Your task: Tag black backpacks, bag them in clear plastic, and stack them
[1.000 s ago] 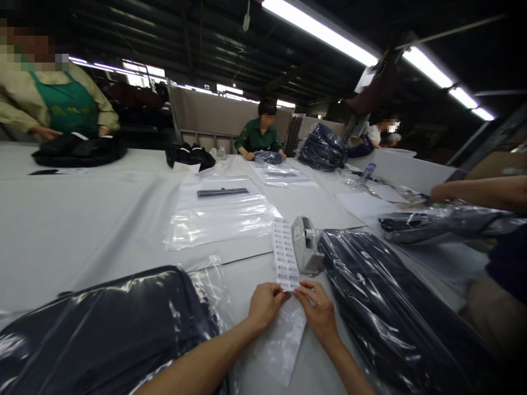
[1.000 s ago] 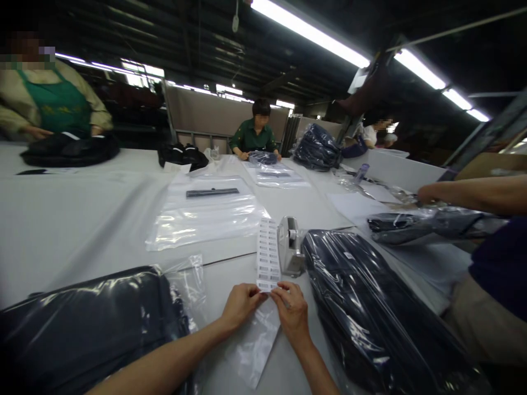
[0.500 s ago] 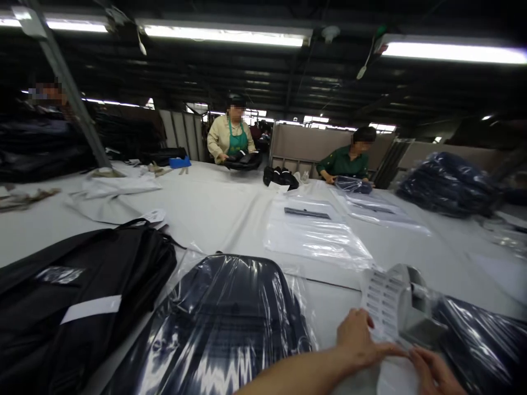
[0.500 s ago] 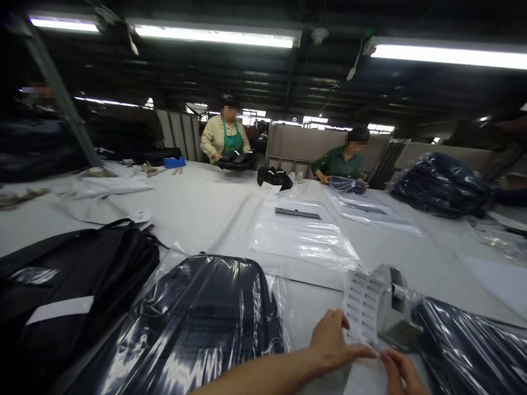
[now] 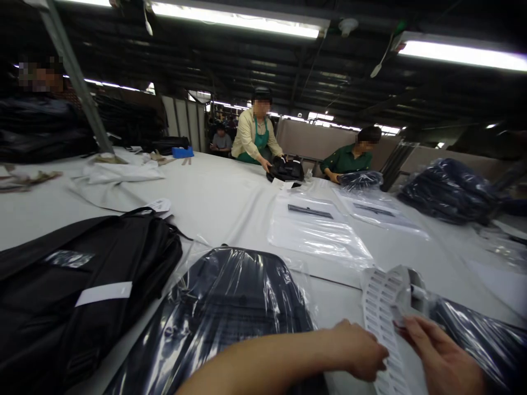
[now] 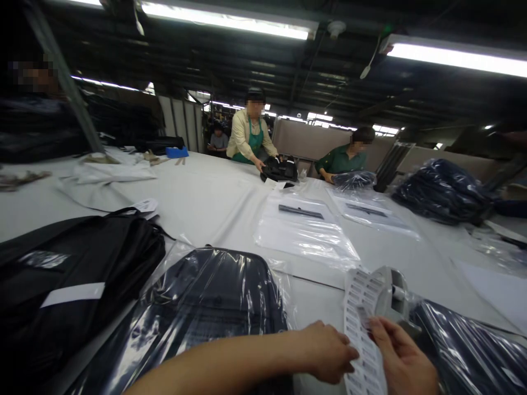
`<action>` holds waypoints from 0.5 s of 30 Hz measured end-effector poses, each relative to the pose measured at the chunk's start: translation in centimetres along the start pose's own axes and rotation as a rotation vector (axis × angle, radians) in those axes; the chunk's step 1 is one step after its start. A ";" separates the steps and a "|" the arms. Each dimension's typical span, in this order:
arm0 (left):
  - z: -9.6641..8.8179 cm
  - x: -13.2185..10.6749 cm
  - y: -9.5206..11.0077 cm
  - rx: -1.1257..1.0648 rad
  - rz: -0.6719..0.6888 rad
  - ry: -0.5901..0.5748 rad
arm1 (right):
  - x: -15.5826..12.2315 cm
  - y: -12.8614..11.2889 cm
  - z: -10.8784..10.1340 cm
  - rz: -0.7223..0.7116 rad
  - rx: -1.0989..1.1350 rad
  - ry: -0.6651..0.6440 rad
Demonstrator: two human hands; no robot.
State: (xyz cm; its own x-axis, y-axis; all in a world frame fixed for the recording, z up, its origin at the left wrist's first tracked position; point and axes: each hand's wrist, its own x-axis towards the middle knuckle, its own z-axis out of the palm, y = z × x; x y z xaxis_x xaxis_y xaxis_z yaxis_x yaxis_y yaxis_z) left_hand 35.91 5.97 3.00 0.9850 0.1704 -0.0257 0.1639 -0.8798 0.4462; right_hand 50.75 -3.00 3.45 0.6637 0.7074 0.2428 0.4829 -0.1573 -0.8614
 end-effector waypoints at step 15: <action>-2.7 -28.1 -4.6 -0.014 -0.617 0.151 | -4.2 -14.5 23.5 -0.039 0.154 -0.936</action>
State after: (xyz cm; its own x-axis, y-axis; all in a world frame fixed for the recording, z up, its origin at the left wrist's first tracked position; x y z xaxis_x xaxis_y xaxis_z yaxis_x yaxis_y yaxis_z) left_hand 7.37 6.41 4.10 0.6909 0.7058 -0.1563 0.6974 -0.5939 0.4012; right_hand 27.52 12.53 4.45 -0.1106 0.9858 -0.1260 0.3697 -0.0768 -0.9260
